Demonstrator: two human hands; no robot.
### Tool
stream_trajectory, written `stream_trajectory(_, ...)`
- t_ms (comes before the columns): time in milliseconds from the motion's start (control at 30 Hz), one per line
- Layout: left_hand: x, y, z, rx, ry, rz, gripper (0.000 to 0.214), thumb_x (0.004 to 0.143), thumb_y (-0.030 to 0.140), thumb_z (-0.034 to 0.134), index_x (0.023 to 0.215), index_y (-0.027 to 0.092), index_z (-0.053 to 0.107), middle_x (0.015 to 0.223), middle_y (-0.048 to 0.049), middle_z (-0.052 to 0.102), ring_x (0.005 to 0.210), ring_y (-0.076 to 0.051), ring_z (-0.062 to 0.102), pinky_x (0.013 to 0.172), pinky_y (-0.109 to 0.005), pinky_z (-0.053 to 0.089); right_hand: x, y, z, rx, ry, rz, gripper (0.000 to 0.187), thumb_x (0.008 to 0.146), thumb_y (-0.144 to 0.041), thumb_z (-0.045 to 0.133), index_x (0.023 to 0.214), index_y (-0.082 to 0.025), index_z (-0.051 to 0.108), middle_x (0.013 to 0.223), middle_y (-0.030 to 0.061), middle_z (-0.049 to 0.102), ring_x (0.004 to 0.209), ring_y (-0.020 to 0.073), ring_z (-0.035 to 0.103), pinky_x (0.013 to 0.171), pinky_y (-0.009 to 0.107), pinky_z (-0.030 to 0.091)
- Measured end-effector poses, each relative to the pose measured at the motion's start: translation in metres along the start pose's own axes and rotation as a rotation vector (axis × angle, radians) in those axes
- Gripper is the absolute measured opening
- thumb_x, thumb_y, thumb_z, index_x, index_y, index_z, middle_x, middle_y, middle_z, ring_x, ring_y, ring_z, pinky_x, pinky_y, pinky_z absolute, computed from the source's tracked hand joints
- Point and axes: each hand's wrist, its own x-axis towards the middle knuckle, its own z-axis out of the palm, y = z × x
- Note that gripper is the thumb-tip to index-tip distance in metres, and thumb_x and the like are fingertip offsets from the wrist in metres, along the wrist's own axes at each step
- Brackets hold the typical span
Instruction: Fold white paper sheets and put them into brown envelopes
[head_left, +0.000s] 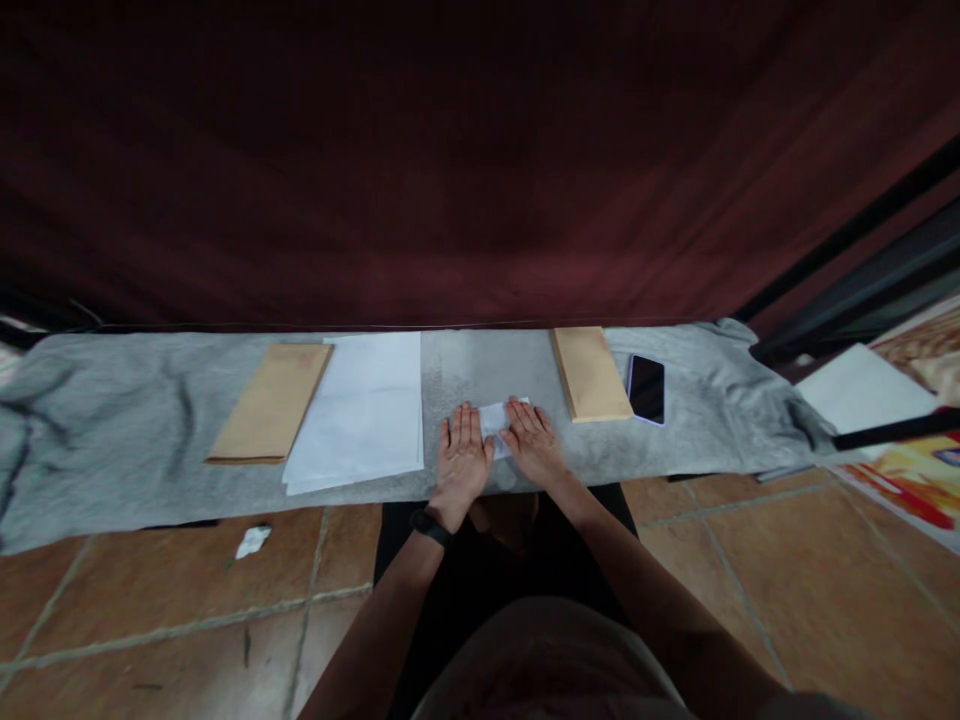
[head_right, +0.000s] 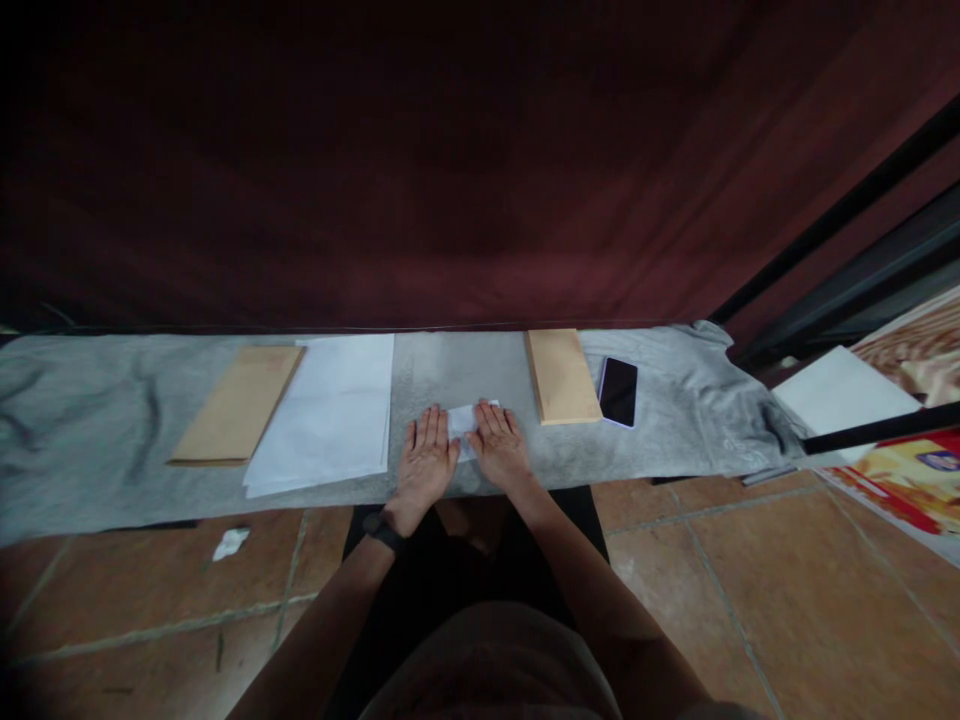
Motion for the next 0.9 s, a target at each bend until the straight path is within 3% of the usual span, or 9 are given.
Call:
stream_trajectory(300,-0.007,-0.014,-0.001,0.001,0.047,-0.044,0.062,0.100,0.036,0.034,0.152,0.002,0.035,0.160,-0.0203,0.032,0.152,-0.030,0.023,0.124,-0.052,0.019,-0.011,0.019,-0.004,-0.047,0.053,0.025,0.057,0.106,-0.039,0.033,0.157,-0.013,0.032,0.158,0.0128,0.040,0.147,0.0276,0.036,0.121,0.050,0.026)
stream_trajectory(567,-0.014,-0.026,-0.005,-0.007,0.109,-0.079,0.061,0.100,0.029,0.033,0.153,0.001,0.031,0.160,-0.0221,0.032,0.152,-0.030,0.024,0.123,-0.050,0.025,-0.019,0.029,-0.009,-0.082,0.055,0.047,0.056,0.105,-0.037,0.033,0.155,-0.013,0.035,0.158,0.0118,0.041,0.145,0.0296,0.038,0.119,0.051,0.027)
stream_trajectory(700,-0.015,-0.002,-0.010,-0.036,0.154,-0.049,0.064,0.099,0.025,0.035,0.157,0.004,0.021,0.161,-0.0207,0.030,0.153,-0.030,0.021,0.123,-0.052,0.026,-0.019,0.028,-0.009,-0.074,0.052,0.055,0.056,0.105,-0.038,0.033,0.156,-0.013,0.034,0.156,0.0127,0.043,0.145,0.0294,0.038,0.119,0.051,0.027)
stream_trajectory(900,-0.019,0.048,0.000,-0.108,0.033,0.221,0.064,0.100,0.025,0.036,0.158,0.004,0.018,0.161,-0.0193,0.031,0.153,-0.026,0.022,0.125,-0.051,0.023,-0.020,0.030,-0.008,-0.069,0.054,0.035,0.056,0.105,-0.038,0.032,0.156,-0.013,0.034,0.157,0.0136,0.043,0.145,0.0293,0.037,0.119,0.052,0.026)
